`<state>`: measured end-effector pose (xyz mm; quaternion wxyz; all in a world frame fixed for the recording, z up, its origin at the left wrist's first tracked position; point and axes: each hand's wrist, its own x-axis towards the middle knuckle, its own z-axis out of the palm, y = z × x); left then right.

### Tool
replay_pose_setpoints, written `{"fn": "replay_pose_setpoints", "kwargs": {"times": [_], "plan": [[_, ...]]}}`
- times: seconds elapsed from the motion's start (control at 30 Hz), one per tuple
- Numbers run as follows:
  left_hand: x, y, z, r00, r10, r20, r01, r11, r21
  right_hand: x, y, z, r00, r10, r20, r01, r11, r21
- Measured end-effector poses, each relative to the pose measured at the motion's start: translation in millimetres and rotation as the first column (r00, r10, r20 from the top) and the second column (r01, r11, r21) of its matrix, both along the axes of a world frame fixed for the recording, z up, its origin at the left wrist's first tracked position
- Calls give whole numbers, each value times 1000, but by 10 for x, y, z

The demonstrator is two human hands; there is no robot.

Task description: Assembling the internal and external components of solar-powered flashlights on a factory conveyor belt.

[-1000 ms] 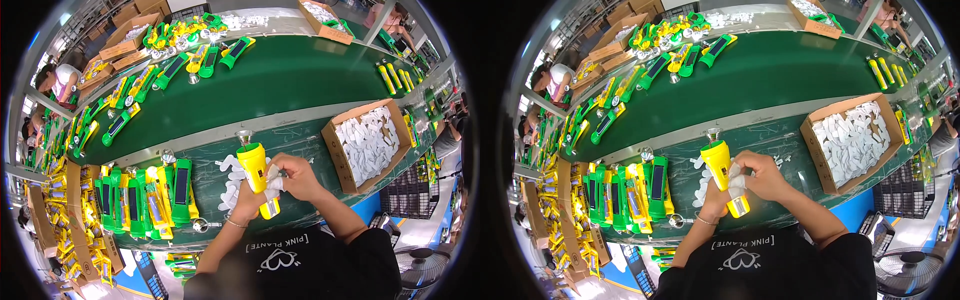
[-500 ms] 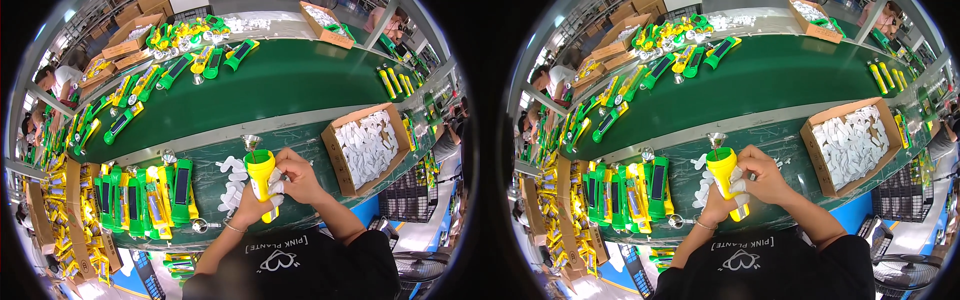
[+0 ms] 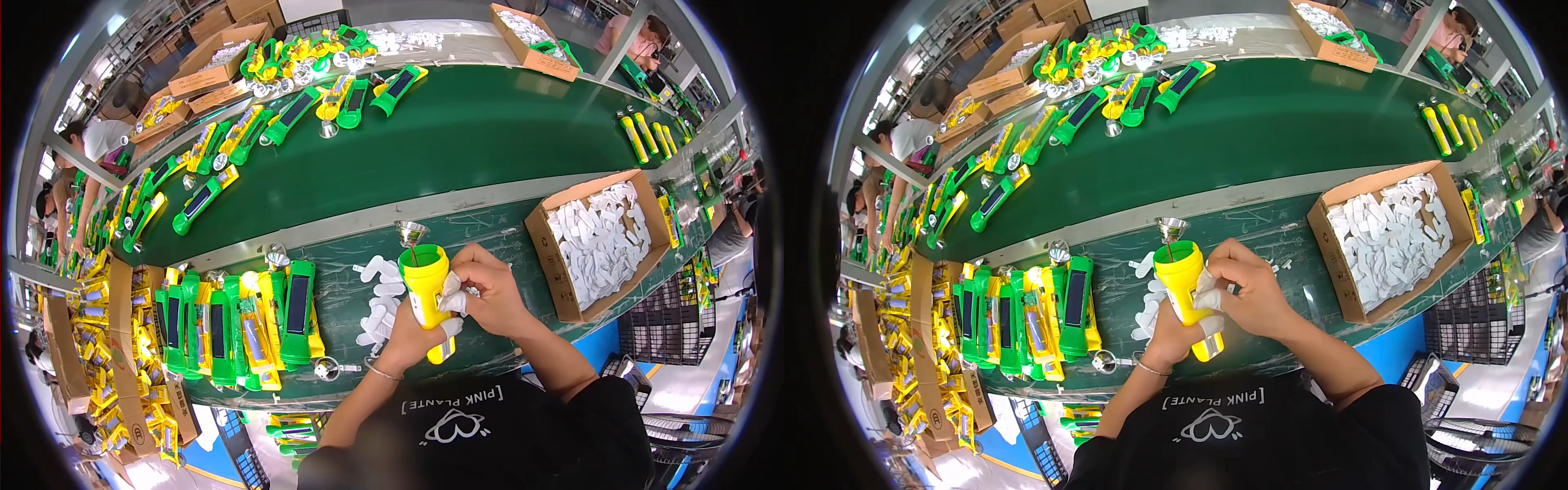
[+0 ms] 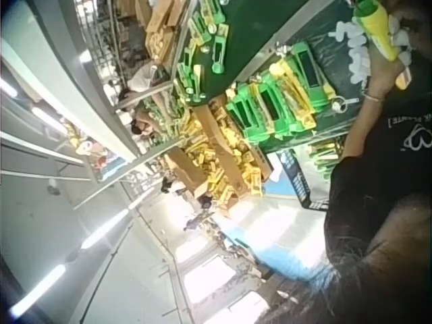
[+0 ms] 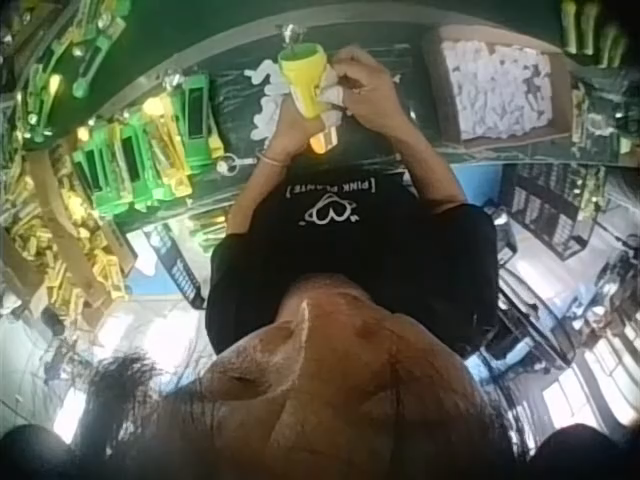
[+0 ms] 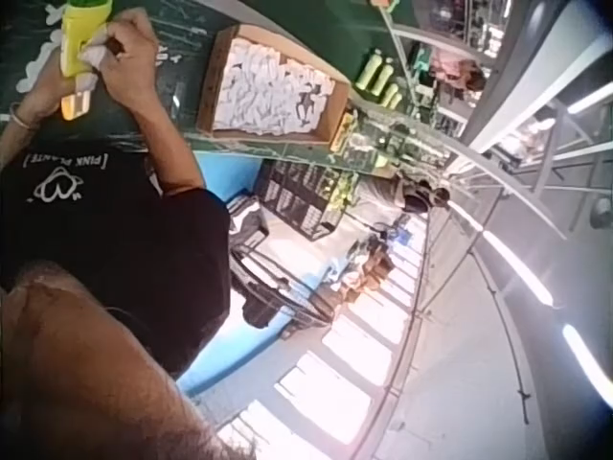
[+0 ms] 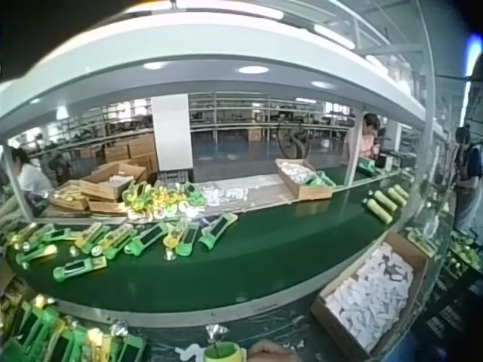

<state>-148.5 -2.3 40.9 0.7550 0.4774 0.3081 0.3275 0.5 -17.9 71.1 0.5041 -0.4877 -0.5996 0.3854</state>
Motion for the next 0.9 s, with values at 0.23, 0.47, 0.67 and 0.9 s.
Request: {"fn": "replay_pose_setpoints", "kwargs": {"times": [0.23,0.47,0.67,0.9], "plan": [[-17,-18,-61,998,-21,63,23,999,-34,37,8,132,992,122,31,-122,993,-2],[-57,-8,18,997,-24,-76,33,993,111,-54,-73,144,961,-75,265,42,991,126],[-38,-69,18,985,30,-168,1,984,180,-110,-137,84,944,-213,252,182,973,143],[8,-118,-61,991,44,-127,-39,998,40,-3,-22,5,994,59,86,-32,957,-287]]}}
